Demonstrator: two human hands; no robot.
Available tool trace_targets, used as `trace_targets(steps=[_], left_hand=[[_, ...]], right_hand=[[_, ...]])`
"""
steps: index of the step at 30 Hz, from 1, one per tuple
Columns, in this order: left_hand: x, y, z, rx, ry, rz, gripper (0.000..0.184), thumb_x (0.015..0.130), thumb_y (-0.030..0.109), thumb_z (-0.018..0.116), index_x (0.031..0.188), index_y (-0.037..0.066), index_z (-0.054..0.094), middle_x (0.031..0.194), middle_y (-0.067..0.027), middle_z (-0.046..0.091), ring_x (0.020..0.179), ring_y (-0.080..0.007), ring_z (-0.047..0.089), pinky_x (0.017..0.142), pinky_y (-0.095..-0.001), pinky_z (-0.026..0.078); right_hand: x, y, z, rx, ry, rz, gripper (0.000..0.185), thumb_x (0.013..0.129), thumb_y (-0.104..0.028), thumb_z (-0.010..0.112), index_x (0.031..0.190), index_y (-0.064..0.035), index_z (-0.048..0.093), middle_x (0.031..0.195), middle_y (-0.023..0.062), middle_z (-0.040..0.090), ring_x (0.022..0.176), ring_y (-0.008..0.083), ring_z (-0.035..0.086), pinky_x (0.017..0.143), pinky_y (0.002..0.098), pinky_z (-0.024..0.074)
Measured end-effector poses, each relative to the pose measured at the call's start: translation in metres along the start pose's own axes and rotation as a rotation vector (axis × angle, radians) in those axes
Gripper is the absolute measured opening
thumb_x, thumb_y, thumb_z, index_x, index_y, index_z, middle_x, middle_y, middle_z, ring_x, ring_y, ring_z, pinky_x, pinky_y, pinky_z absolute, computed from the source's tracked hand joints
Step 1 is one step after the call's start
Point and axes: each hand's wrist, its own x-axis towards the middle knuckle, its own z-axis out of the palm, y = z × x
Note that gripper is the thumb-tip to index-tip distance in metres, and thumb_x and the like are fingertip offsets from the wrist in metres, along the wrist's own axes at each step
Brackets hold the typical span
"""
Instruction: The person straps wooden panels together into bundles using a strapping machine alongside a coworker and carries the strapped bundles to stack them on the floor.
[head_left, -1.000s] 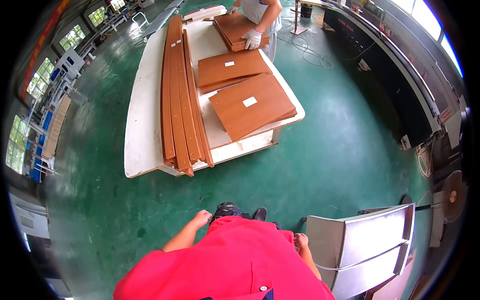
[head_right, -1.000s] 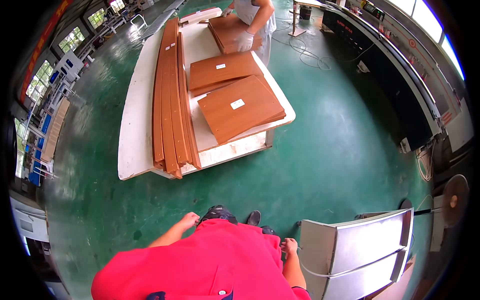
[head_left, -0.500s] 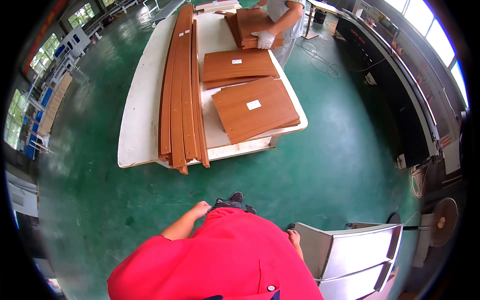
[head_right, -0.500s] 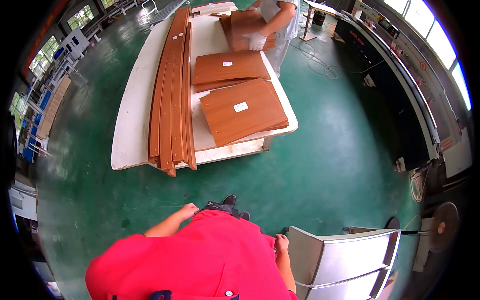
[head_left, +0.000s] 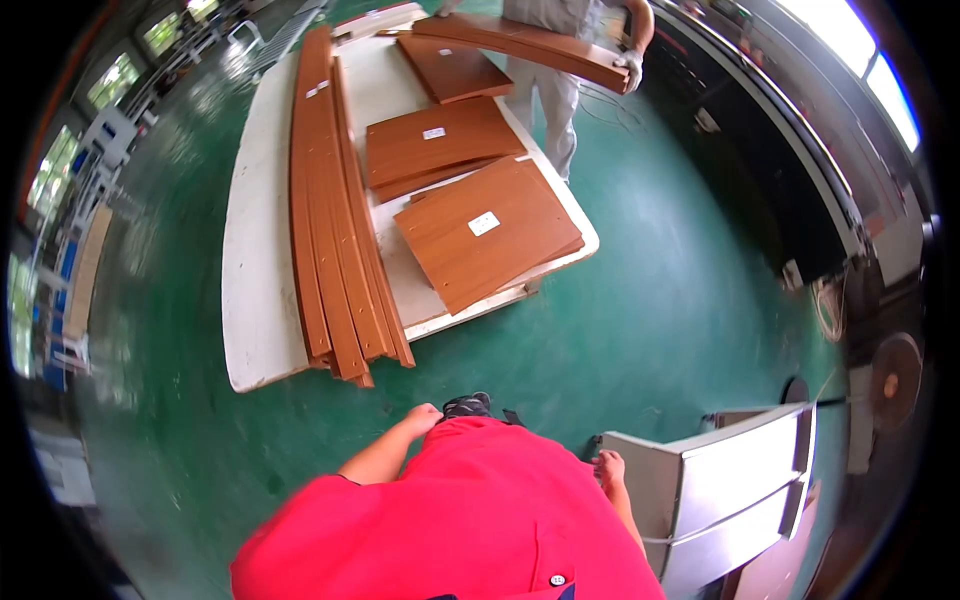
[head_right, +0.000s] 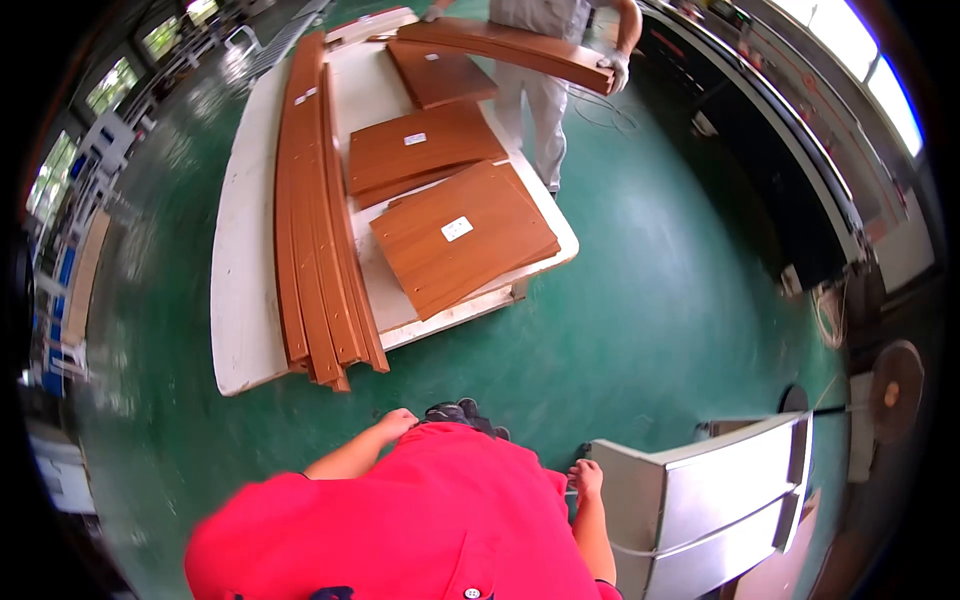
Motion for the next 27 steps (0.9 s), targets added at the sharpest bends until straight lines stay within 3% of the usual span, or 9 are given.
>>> trace_targets(steps=[6,10,15,19,22,27], left_hand=[[0.000,0.027,-0.013,0.078,-0.196,-0.066,0.028,0.084,0.028,0.062,0.097,0.003,0.065,0.087,-0.0101,0.068,0.079,-0.0211,0.064,0.073,-0.0352,0.050],[0.034,-0.002,-0.001,0.201,-0.260,0.053,0.024,0.086,0.026,0.062,0.094,0.004,0.064,0.082,-0.0075,0.067,0.071,-0.0178,0.061,0.068,-0.0337,0.050],[0.040,0.002,0.013,0.205,-0.390,0.051,0.025,0.085,0.027,0.061,0.092,0.004,0.065,0.081,-0.0075,0.067,0.073,-0.0181,0.062,0.070,-0.0337,0.049],[0.027,0.030,0.013,0.328,-0.459,0.142,0.026,0.085,0.027,0.061,0.095,0.003,0.065,0.082,-0.0080,0.068,0.074,-0.0169,0.062,0.070,-0.0334,0.049],[0.016,0.048,0.019,0.278,-0.515,0.026,0.016,0.087,0.020,0.060,0.092,0.004,0.062,0.078,-0.0062,0.062,0.068,-0.0149,0.059,0.061,-0.0292,0.049],[-0.032,0.050,0.045,0.558,-0.470,0.095,0.026,0.091,0.028,0.053,0.105,0.007,0.059,0.087,-0.0067,0.064,0.070,-0.0158,0.061,0.057,-0.0294,0.045]], right_hand=[[-0.065,0.044,0.013,0.219,0.128,0.059,0.019,0.090,-0.016,0.056,0.105,-0.0040,0.058,0.077,0.0081,0.063,0.057,0.0158,0.058,0.049,0.0268,0.0461],[-0.115,0.124,0.015,0.279,0.229,0.133,0.021,0.090,-0.016,0.056,0.107,-0.0043,0.058,0.078,0.0092,0.064,0.060,0.0169,0.060,0.051,0.0273,0.0472],[-0.191,0.214,0.024,0.381,0.328,0.339,0.022,0.090,-0.017,0.055,0.107,-0.0030,0.057,0.078,0.0094,0.063,0.058,0.0173,0.060,0.050,0.0280,0.0470],[-0.218,0.254,0.043,0.567,0.464,0.287,0.021,0.089,-0.017,0.056,0.105,-0.0037,0.058,0.076,0.0074,0.062,0.058,0.0152,0.057,0.049,0.0276,0.0456],[-0.232,0.264,0.048,0.671,0.580,0.257,0.018,0.088,-0.017,0.058,0.101,-0.0048,0.060,0.076,0.0056,0.062,0.059,0.0138,0.057,0.049,0.0269,0.0450],[-0.267,0.300,0.028,0.700,0.572,0.175,0.022,0.090,-0.020,0.057,0.105,-0.0051,0.060,0.082,0.0052,0.063,0.066,0.0136,0.059,0.054,0.0267,0.0466]])
